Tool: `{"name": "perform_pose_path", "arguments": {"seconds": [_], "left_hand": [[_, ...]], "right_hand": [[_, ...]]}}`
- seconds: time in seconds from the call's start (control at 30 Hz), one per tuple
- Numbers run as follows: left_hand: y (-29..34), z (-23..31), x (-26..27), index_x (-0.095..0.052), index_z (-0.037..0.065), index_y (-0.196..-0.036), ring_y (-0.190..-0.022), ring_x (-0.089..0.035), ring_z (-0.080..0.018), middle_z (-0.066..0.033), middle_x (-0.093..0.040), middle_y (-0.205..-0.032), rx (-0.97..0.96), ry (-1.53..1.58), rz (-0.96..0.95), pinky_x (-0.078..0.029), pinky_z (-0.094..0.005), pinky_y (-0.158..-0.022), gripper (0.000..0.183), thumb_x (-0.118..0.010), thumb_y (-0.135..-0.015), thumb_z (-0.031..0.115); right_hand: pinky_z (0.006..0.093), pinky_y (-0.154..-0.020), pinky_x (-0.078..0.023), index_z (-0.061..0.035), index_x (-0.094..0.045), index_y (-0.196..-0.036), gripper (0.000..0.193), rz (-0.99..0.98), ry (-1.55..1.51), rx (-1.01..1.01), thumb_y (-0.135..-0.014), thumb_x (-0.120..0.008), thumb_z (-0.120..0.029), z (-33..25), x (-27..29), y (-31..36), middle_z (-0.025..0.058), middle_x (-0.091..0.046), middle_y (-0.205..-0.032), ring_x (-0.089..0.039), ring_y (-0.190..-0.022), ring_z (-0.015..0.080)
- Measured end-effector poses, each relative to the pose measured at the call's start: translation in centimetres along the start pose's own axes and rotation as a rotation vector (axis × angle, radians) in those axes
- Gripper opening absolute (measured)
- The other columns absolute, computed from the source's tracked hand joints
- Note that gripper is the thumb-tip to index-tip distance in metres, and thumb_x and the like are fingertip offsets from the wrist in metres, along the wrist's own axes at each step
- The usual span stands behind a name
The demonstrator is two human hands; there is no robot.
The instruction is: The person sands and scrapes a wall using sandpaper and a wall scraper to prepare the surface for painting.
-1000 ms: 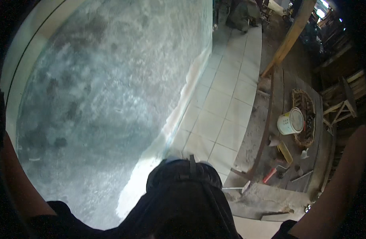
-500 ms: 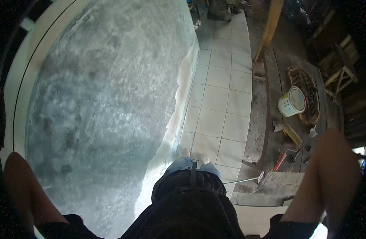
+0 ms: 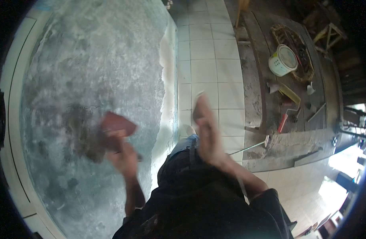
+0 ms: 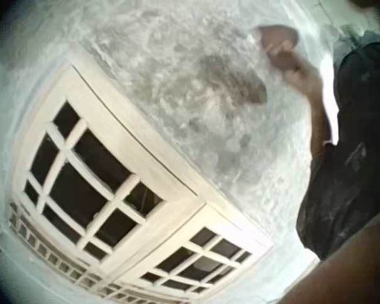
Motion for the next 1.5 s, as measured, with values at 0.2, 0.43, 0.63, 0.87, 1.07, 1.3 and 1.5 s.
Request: {"name": "perform_pose_path", "arguments": {"seconds": [0.2,0.43,0.63,0.87,1.07,1.3,1.5], "left_hand": [[5.0,-0.7,-8.7,-0.053,-0.012,-0.127,-0.111,-0.059,-0.0188,-0.0154,-0.063,-0.121,0.337,0.584,-0.376,-0.044,-0.0295,-0.095,0.034,-0.053,-0.101,0.01],[6.0,-2.5,-8.1,-0.05,-0.011,-0.131,-0.115,-0.056,-0.0187,-0.0147,-0.06,-0.126,0.437,0.661,-0.425,-0.044,-0.0288,-0.096,0.035,-0.049,-0.102,0.009],[6.7,-3.4,-7.8,-0.048,-0.01,-0.132,-0.116,-0.054,-0.0171,-0.0121,-0.058,-0.126,0.457,0.763,-0.453,-0.044,-0.0293,-0.096,0.038,-0.053,-0.102,0.014],[6.9,-4.9,-8.1,-0.048,-0.007,-0.133,-0.11,-0.056,-0.0157,-0.0084,-0.058,-0.123,0.392,0.867,-0.55,-0.047,-0.029,-0.091,0.044,-0.059,-0.1,0.019],[6.0,-4.9,-8.6,-0.056,-0.007,-0.127,-0.093,-0.059,-0.0119,-0.0084,-0.065,-0.108,0.534,0.639,-0.525,-0.048,-0.0274,-0.081,0.036,-0.056,-0.101,0.017],[4.8,-6.8,-8.1,-0.055,-0.006,-0.129,-0.091,-0.062,-0.0142,-0.0095,-0.069,-0.099,0.49,0.591,-0.485,-0.049,-0.0287,-0.081,0.036,-0.05,-0.103,0.018],[4.7,-4.1,-9.4,-0.058,-0.006,-0.125,-0.096,-0.064,-0.0161,-0.0145,-0.07,-0.104,0.42,0.545,-0.566,-0.049,-0.0304,-0.083,0.039,-0.05,-0.104,0.025]], "right_hand": [[0.0419,-0.119,-0.02,0.002,-0.027,-0.151,0.055,-0.383,0.142,0.376,-0.1,-0.046,-0.008,0.0,-10.2,2.3,0.0231,-0.021,-0.158,-0.019,-0.147,0.0379],[0.0484,-0.12,-0.014,-0.0011,-0.02,-0.153,0.055,-0.514,0.232,0.275,-0.107,-0.03,-0.029,0.0,-12.2,2.7,0.0191,-0.017,-0.16,-0.011,-0.149,0.0355],[0.0453,-0.121,-0.01,-0.0037,-0.017,-0.155,0.054,-0.527,0.41,0.392,-0.107,-0.03,-0.024,-1.5,-12.4,3.8,0.0171,-0.016,-0.161,-0.01,-0.151,0.0315],[0.0505,-0.12,-0.01,-0.0031,-0.022,-0.153,0.055,-0.532,0.39,0.355,-0.106,-0.032,-0.029,-0.8,-12.6,3.5,0.0178,-0.019,-0.16,-0.011,-0.15,0.0326],[0.0408,-0.122,-0.009,-0.0028,-0.023,-0.153,0.058,-0.569,-0.179,0.11,-0.108,-0.026,-0.038,0.7,-13.0,1.9,0.0158,-0.023,-0.16,-0.013,-0.15,0.0256],[0.0346,-0.119,-0.018,-0.0027,-0.03,-0.151,0.057,-0.478,-0.932,-0.424,-0.108,-0.025,-0.039,3.3,-13.2,1.5,0.0098,-0.035,-0.154,-0.028,-0.144,0.0202],[0.0329,-0.119,-0.018,-0.0032,-0.03,-0.151,0.058,-0.38,-0.521,-0.265,-0.107,-0.031,-0.042,4.6,-13.9,0.7,0.0105,-0.03,-0.156,-0.025,-0.145,0.0213]]}}
Point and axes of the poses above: each hand's wrist, its own y-axis away from the middle knuckle, its own x-axis out of the back of the hand, z = x × y, the point moved 7 cm from there along -y, towards the middle knuckle
